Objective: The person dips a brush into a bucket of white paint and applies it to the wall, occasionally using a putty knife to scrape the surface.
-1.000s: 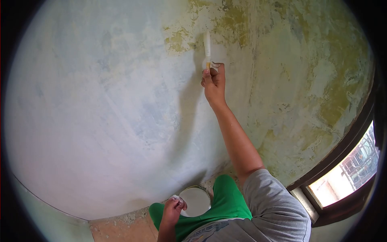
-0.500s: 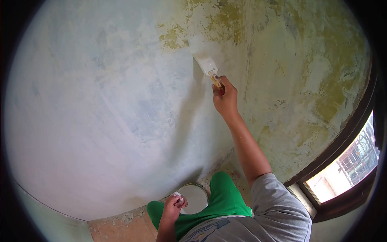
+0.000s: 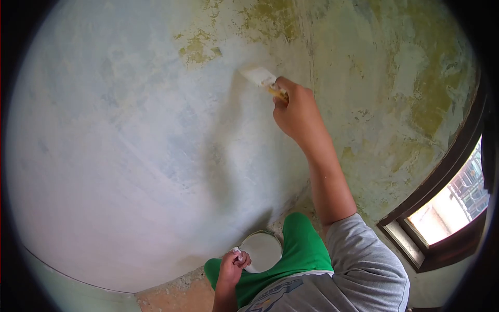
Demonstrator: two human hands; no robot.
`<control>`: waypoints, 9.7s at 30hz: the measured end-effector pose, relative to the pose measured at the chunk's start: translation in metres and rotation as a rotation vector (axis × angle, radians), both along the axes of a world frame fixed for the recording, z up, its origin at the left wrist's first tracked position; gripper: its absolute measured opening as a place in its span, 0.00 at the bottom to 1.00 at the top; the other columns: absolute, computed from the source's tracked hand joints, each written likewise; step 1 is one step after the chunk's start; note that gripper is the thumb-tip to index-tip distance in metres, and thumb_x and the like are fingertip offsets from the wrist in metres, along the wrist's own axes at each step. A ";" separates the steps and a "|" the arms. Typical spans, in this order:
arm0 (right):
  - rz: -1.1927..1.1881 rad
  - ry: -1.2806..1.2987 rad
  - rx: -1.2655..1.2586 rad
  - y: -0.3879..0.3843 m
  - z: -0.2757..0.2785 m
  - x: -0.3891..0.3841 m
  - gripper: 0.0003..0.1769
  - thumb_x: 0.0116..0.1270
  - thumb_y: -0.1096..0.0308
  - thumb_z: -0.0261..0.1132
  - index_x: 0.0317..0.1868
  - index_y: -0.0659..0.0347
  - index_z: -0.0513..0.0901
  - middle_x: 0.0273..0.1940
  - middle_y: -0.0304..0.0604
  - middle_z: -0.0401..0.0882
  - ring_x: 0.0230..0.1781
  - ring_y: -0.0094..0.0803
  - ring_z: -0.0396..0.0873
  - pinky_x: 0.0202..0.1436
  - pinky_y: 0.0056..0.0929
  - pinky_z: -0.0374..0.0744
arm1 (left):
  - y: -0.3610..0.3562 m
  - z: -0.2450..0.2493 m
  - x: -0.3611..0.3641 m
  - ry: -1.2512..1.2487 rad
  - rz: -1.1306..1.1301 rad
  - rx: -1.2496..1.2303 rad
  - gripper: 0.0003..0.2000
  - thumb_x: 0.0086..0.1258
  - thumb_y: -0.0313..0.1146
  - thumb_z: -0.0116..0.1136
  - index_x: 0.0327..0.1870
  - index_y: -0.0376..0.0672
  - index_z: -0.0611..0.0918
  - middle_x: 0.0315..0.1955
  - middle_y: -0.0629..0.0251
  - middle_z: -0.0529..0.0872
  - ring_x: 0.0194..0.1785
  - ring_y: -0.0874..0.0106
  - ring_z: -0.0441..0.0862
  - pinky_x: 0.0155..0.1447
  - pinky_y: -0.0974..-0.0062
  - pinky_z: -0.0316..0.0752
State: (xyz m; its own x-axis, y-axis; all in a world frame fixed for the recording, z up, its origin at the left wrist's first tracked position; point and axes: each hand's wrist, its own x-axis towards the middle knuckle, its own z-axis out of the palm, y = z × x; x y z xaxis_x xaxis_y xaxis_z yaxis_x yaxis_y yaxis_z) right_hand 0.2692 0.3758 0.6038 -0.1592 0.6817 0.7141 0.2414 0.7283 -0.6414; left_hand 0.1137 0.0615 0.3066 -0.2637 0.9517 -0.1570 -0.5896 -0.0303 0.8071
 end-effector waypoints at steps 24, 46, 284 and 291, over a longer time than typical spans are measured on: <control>-0.162 -0.128 0.077 0.013 0.034 -0.010 0.22 0.54 0.81 0.61 0.52 0.68 0.83 0.39 0.66 0.84 0.45 0.61 0.83 0.50 0.49 0.81 | 0.006 -0.004 -0.003 0.026 -0.055 -0.024 0.16 0.74 0.37 0.52 0.22 0.43 0.71 0.16 0.70 0.64 0.26 0.70 0.66 0.35 0.71 0.61; -0.146 -0.140 0.065 -0.002 0.053 0.003 0.20 0.56 0.81 0.59 0.50 0.66 0.83 0.38 0.66 0.84 0.41 0.62 0.82 0.46 0.51 0.80 | 0.004 -0.008 -0.012 0.044 -0.059 -0.022 0.17 0.73 0.41 0.51 0.23 0.43 0.72 0.17 0.67 0.68 0.26 0.68 0.68 0.35 0.69 0.63; -0.298 -0.256 0.084 0.080 -0.031 0.107 0.19 0.68 0.73 0.60 0.59 0.56 0.76 0.42 0.59 0.82 0.45 0.57 0.82 0.47 0.51 0.80 | 0.019 0.015 0.030 -0.288 0.196 0.248 0.32 0.66 0.65 0.47 0.55 0.44 0.77 0.36 0.56 0.78 0.38 0.59 0.74 0.50 0.55 0.69; -0.441 -0.182 0.160 0.142 0.006 0.107 0.16 0.69 0.71 0.60 0.57 0.53 0.78 0.39 0.51 0.81 0.41 0.50 0.83 0.44 0.49 0.80 | 0.029 0.036 0.018 -0.165 0.204 0.231 0.32 0.68 0.66 0.44 0.53 0.44 0.77 0.35 0.56 0.78 0.38 0.57 0.73 0.47 0.57 0.69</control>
